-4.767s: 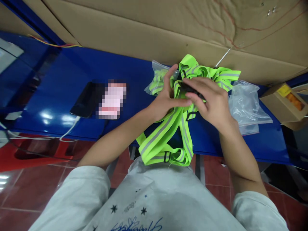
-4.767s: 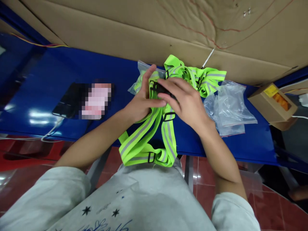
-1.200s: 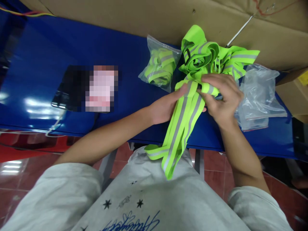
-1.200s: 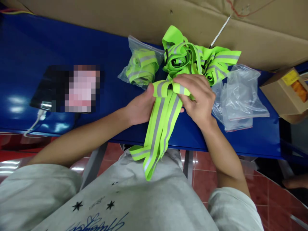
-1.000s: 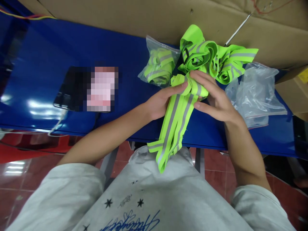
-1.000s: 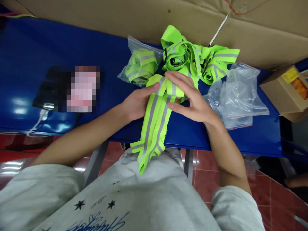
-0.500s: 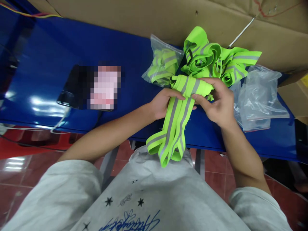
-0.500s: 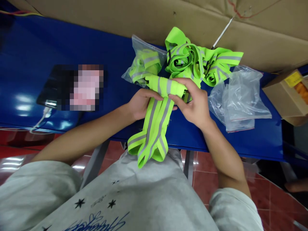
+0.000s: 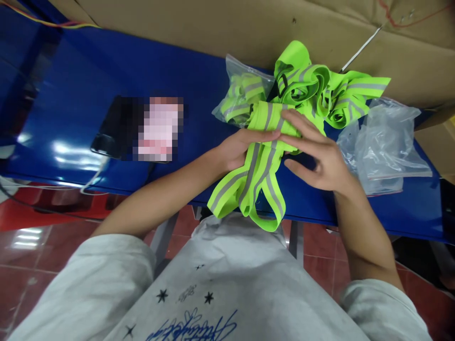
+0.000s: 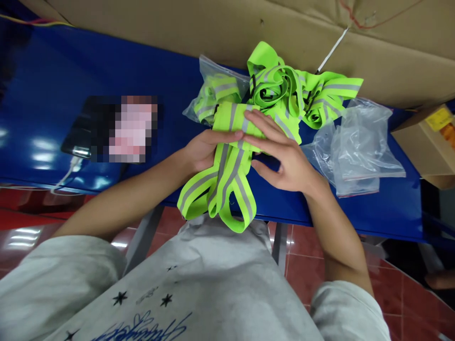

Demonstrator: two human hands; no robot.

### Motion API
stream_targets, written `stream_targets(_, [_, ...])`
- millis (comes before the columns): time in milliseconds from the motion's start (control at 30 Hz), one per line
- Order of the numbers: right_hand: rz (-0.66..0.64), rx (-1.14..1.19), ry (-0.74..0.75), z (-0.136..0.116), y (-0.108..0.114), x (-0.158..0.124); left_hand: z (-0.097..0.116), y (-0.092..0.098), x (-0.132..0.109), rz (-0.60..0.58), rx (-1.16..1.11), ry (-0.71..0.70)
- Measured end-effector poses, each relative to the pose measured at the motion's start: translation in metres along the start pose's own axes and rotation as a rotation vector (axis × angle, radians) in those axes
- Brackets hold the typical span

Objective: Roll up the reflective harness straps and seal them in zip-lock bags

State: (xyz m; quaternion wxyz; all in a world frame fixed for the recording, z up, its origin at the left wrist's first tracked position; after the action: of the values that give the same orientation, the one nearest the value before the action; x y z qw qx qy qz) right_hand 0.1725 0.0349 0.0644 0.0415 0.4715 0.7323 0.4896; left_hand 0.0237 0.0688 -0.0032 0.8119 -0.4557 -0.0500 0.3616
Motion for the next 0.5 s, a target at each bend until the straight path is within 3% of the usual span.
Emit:
stream_targets(133, [0.192,0.142,-0.197,0.025,0.006,-0.005,-0.001,0.004,0.0,0.028,0.078,-0.051])
stream_targets(267, [0.197,0.147,-0.312,0.047,-0.011,-0.009,-0.005,0.001,0.0,0.047,0.087,-0.072])
stream_targets(367, [0.31,0.103,-0.311,0.045,-0.014,-0.012,-0.009,0.001,0.002,0.064,0.052,-0.021])
stream_targets(500, [0.43,-0.02,-0.272,0.028,-0.005,-0.018,-0.015,-0.007,0.001,-0.014,-0.023,0.095])
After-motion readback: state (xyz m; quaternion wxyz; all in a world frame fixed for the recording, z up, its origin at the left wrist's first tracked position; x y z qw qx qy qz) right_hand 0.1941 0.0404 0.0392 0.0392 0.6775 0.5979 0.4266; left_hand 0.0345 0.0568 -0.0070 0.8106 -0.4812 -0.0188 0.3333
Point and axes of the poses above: each hand's wrist, its own x-axis towards the middle knuckle, its own y-axis out of the back of the hand, z = x × y, the point moved 6 cm from there along x, towards the middle knuckle, and after that the axes turned 3 degrees about -x, right-handed, at the moved point
